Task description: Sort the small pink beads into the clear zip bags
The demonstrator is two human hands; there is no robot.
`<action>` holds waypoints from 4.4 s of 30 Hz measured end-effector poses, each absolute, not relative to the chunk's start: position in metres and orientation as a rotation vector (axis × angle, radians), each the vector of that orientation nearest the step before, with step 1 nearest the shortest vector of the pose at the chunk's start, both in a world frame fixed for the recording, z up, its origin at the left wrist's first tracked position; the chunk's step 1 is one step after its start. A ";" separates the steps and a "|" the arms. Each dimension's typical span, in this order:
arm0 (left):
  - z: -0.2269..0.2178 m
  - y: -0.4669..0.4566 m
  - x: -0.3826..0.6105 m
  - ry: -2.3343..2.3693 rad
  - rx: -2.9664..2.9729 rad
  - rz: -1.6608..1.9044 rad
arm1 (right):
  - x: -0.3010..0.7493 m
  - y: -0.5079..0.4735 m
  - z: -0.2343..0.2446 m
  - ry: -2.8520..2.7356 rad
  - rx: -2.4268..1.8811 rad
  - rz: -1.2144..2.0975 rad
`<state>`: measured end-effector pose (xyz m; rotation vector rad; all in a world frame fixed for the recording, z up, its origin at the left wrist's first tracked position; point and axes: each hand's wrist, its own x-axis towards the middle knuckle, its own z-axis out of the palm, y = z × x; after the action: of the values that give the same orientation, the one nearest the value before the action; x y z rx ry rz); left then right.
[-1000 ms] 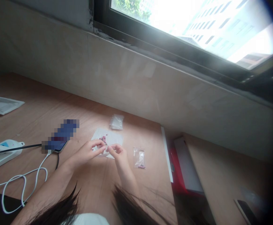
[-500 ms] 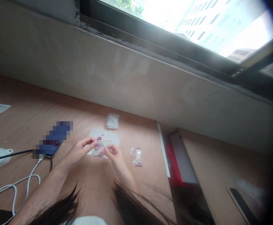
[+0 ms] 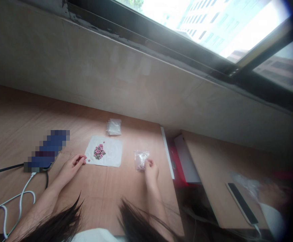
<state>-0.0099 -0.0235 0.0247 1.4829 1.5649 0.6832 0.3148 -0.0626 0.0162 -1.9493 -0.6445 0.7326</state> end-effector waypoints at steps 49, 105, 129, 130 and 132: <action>0.064 -0.013 0.003 1.250 1.276 0.807 | 0.198 -0.015 0.066 -0.954 -1.395 1.267; 0.093 0.019 -0.002 1.215 2.085 0.661 | 0.172 0.022 0.081 -1.356 -1.442 1.184; 0.049 0.029 -0.005 1.416 2.093 0.574 | 0.166 0.027 0.045 -1.654 -1.514 0.896; 0.050 0.028 -0.006 1.409 2.092 0.563 | 0.170 0.024 0.041 -1.662 -1.566 0.851; 0.052 0.026 -0.008 1.400 2.090 0.524 | 0.177 0.018 0.030 -1.708 -1.639 0.789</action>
<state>-0.0080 0.0261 0.0524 2.0898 1.3996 0.5238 0.1775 0.0185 0.0303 -1.6387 -1.7081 0.7892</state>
